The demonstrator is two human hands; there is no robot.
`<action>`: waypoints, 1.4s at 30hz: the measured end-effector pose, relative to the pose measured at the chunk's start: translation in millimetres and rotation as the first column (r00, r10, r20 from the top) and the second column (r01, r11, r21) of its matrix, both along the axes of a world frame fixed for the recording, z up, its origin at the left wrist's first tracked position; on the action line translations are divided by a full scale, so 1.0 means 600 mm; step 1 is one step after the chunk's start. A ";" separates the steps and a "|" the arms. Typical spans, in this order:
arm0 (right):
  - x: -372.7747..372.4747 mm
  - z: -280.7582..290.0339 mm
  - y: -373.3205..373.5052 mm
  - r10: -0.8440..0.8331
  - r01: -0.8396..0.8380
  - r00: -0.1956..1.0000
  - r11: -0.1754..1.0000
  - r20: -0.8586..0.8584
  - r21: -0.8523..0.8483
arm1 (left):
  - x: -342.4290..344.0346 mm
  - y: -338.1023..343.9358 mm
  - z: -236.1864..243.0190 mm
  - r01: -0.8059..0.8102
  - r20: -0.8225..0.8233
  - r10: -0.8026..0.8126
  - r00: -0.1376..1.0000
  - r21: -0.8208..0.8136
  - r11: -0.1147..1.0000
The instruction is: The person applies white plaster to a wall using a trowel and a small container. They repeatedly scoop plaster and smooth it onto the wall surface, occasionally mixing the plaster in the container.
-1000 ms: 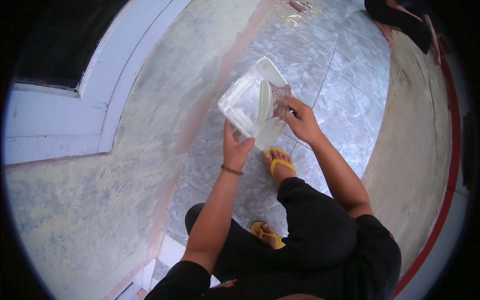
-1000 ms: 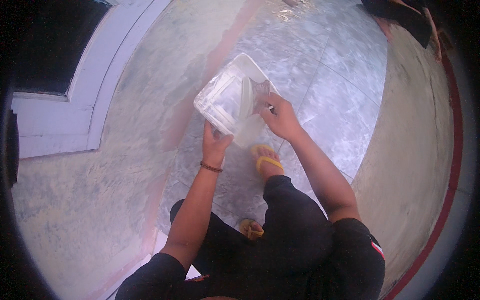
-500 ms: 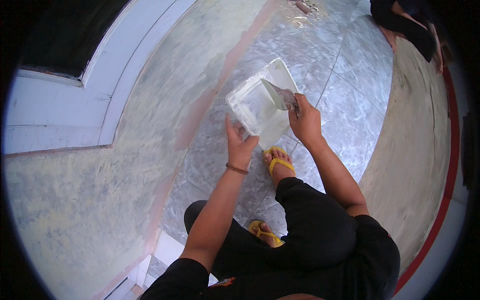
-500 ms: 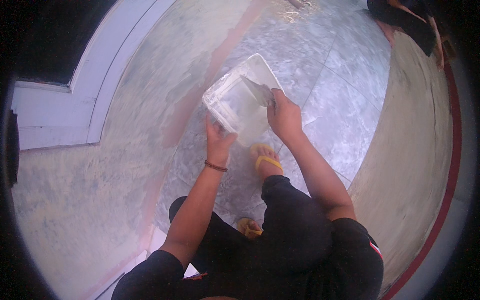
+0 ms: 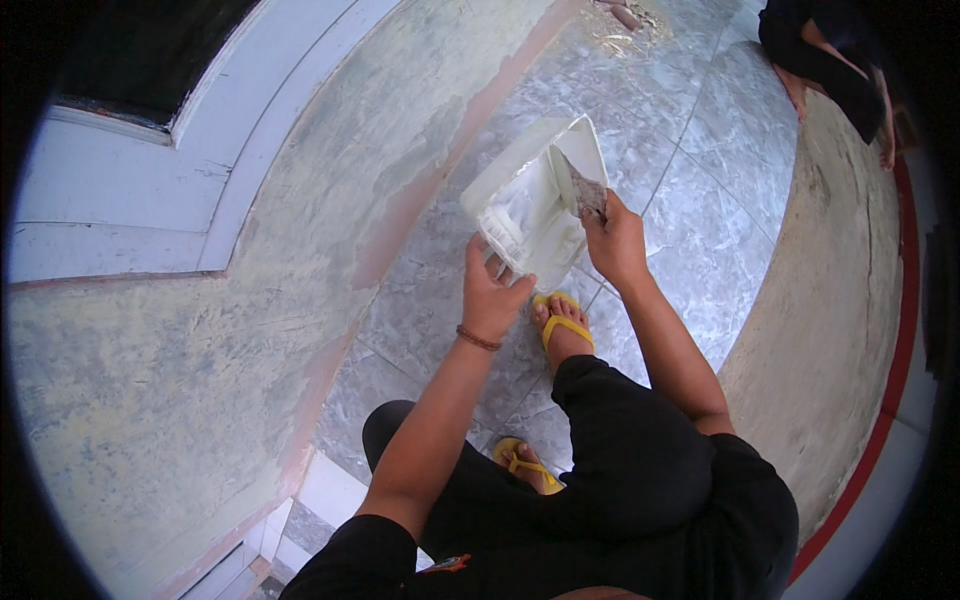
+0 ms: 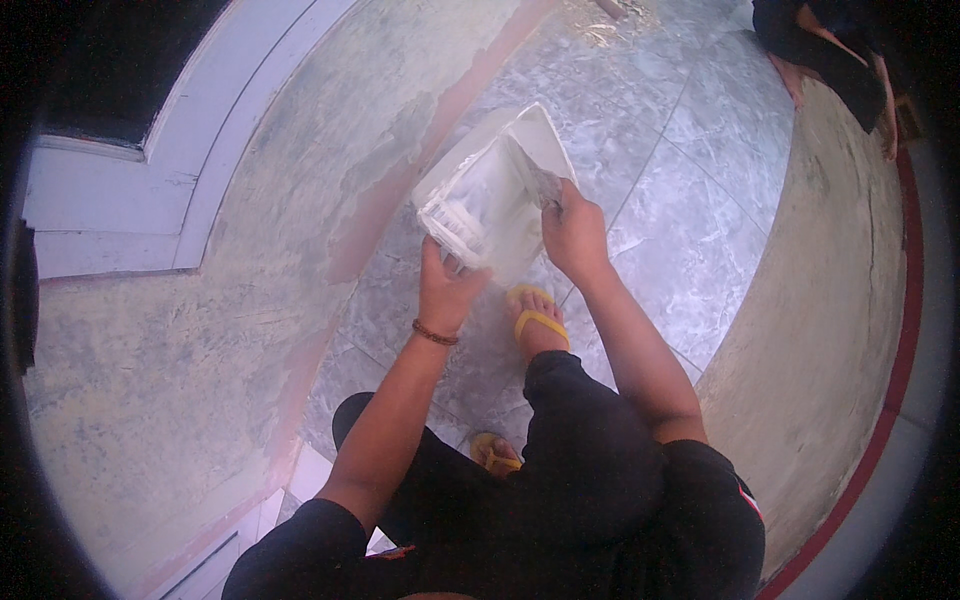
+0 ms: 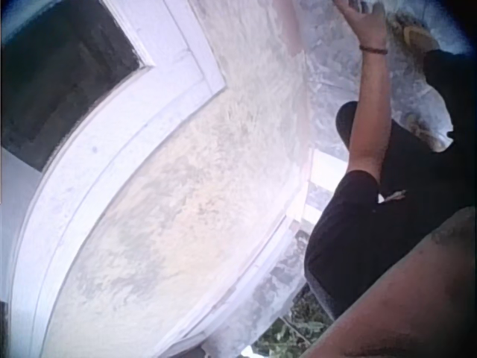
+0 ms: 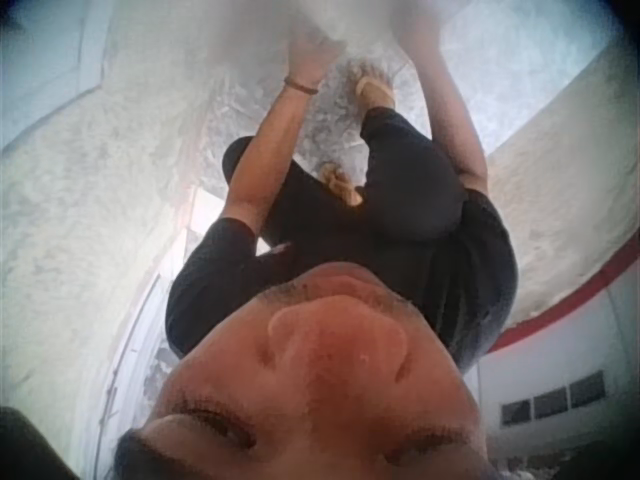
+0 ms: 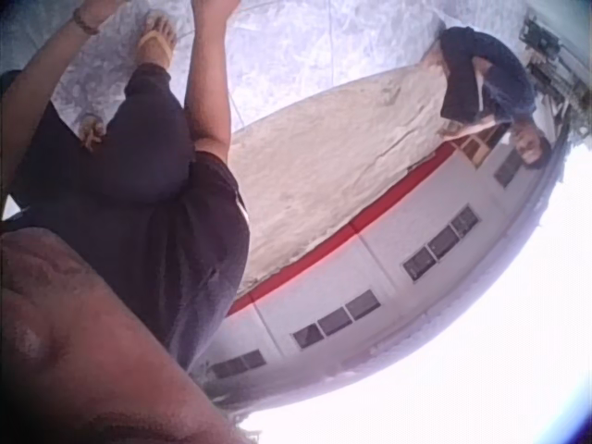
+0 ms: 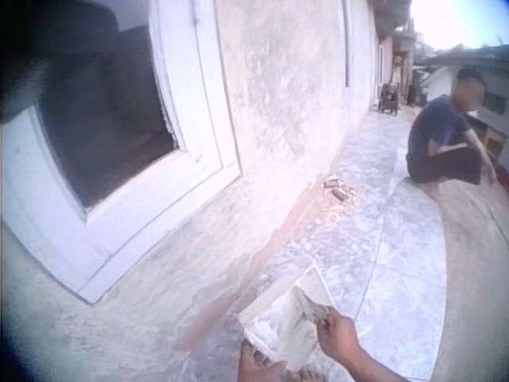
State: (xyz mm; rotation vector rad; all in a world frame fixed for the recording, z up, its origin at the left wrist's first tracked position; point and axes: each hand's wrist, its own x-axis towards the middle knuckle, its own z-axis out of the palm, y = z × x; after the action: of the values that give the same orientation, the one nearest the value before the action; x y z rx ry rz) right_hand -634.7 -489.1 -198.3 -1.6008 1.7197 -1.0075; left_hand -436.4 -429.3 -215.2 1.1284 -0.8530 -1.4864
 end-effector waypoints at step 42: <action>0.046 0.065 0.004 0.390 -0.409 0.887 0.912 -0.248 -0.031 | 0.056 -0.014 -0.014 0.065 0.110 -0.065 0.992 0.009 0.998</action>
State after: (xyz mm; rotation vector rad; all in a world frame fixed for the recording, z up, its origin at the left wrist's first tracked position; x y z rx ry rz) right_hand -607.2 -486.5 -159.4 -2.0933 1.4121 -0.7115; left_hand -402.8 -437.7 -223.7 1.2053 -0.9705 -1.4912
